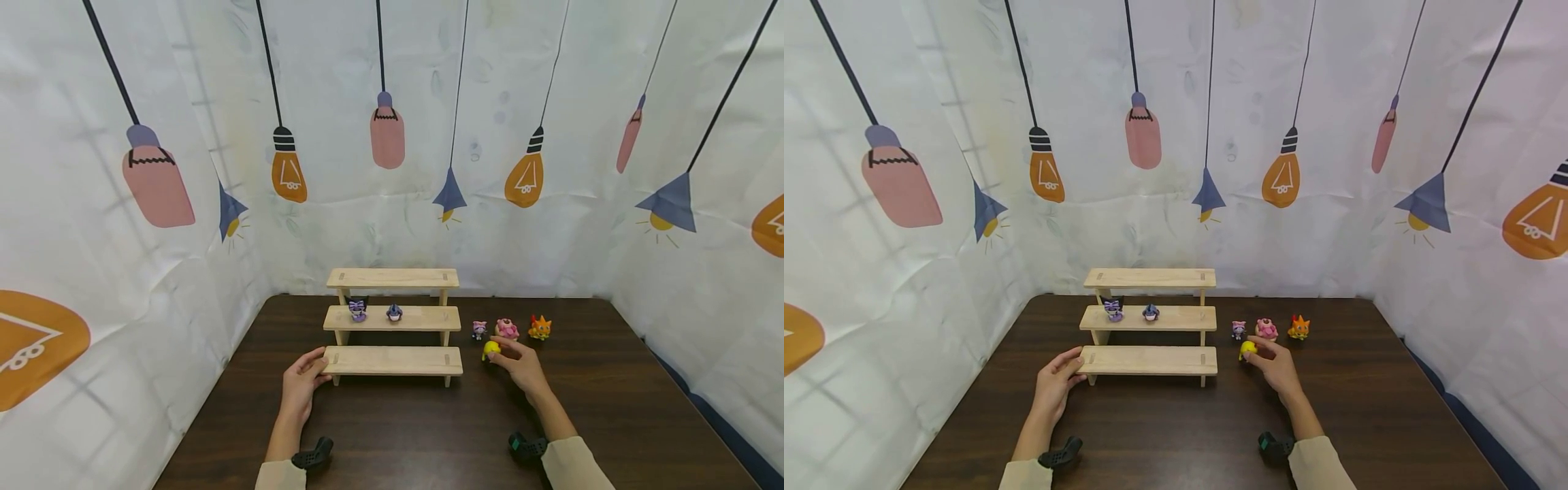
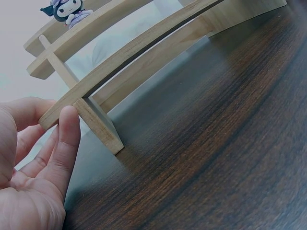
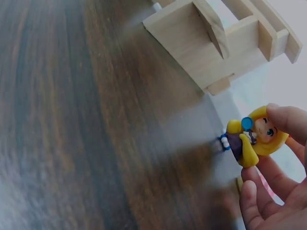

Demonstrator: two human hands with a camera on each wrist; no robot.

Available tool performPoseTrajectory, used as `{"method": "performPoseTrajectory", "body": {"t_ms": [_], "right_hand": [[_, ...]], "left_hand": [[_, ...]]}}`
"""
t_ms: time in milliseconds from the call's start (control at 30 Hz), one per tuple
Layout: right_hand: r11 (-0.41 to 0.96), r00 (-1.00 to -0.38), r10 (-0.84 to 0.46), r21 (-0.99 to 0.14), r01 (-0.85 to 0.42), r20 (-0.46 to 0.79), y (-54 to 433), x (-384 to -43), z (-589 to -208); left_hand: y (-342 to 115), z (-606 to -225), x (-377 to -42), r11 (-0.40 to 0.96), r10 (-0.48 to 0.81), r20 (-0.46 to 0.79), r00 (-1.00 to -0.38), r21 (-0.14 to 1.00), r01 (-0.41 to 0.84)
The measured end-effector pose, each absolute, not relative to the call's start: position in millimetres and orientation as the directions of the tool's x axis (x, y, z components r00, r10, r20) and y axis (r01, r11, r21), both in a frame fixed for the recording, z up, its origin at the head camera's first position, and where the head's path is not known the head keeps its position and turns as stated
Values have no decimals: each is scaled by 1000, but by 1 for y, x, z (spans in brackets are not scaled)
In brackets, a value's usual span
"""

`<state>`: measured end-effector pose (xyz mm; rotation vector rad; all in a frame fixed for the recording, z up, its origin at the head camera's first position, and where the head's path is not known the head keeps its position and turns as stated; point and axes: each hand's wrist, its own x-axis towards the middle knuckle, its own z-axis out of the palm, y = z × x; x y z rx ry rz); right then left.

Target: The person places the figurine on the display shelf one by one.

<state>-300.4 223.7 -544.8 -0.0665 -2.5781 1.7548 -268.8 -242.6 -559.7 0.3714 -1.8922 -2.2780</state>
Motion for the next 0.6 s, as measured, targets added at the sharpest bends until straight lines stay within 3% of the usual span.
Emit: {"method": "performPoseTrajectory", "body": {"t_ms": [600], "right_hand": [[355, -993, 5, -929, -105, 114, 211, -295, -517]], "left_hand": [[-242, -559, -268, -203, -282, -80, -956, 979, -22]]}}
